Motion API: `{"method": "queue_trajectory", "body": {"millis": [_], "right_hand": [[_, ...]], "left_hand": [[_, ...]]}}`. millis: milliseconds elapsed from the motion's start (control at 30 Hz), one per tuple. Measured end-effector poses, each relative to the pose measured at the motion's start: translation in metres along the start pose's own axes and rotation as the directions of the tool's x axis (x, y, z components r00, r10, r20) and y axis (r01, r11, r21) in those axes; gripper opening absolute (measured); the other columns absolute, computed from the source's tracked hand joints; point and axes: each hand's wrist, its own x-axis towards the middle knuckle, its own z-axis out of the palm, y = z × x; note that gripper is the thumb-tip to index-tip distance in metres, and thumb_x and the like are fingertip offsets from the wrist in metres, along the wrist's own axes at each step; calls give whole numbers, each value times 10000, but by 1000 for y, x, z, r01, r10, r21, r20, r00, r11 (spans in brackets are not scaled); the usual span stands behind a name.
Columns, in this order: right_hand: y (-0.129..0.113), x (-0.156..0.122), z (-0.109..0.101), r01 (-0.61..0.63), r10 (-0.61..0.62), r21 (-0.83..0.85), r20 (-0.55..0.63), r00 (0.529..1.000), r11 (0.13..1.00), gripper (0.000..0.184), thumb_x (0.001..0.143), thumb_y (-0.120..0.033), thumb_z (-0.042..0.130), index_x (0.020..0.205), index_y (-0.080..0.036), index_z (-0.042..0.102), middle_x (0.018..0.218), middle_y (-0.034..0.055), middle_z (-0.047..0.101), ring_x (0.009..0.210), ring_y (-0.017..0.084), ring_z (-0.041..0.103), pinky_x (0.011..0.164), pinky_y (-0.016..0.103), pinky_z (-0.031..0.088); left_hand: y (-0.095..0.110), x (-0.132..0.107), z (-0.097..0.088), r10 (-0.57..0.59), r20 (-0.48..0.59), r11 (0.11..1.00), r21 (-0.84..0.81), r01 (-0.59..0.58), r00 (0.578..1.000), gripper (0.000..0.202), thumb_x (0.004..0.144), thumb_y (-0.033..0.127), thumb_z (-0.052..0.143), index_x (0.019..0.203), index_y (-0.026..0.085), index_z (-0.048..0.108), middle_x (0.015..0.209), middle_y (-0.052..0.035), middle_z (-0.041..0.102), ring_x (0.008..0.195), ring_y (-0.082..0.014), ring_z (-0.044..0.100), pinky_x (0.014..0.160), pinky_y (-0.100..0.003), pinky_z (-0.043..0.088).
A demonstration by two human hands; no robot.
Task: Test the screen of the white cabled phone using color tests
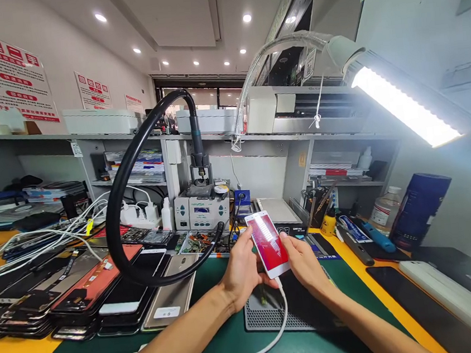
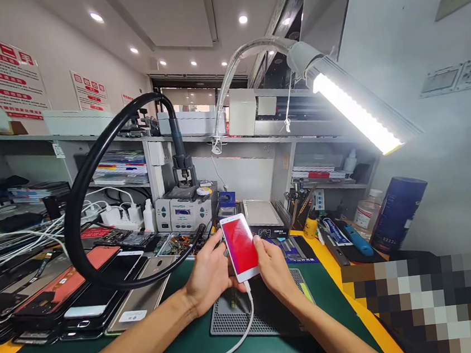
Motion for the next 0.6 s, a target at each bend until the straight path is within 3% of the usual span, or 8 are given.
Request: {"method": "queue_trajectory", "body": {"millis": [100,267,600], "right_hand": [[-6,-1,2,-7,7,42,10,1000,999,507,884,-678,522,822,-182,607,758,39,663,657,191,561,604,292,422],[-11,-6,10,6,-10,-144,-31,999,990,470,801,-579,708,1017,-174,605,899,63,699,744,218,624,635,305,478],[-8,-2,7,80,-80,-38,15,997,996,481,911,-640,523,988,-177,627,909,85,722,706,216,618,627,318,488]], "left_hand": [[-2,0,0,-15,23,1000,11,14,1000,644,965,677,335,1354,222,571,1081,-128,672,836,-239,639,524,-288,521],[-6,0,-1,-37,31,999,12,36,999,636,957,689,351,1370,251,555,1125,-120,663,871,-247,650,531,-286,524],[-6,2,-3,-30,47,1000,2,30,998,640,963,689,330,1367,246,555,1161,-131,648,868,-244,650,536,-290,523]]}}
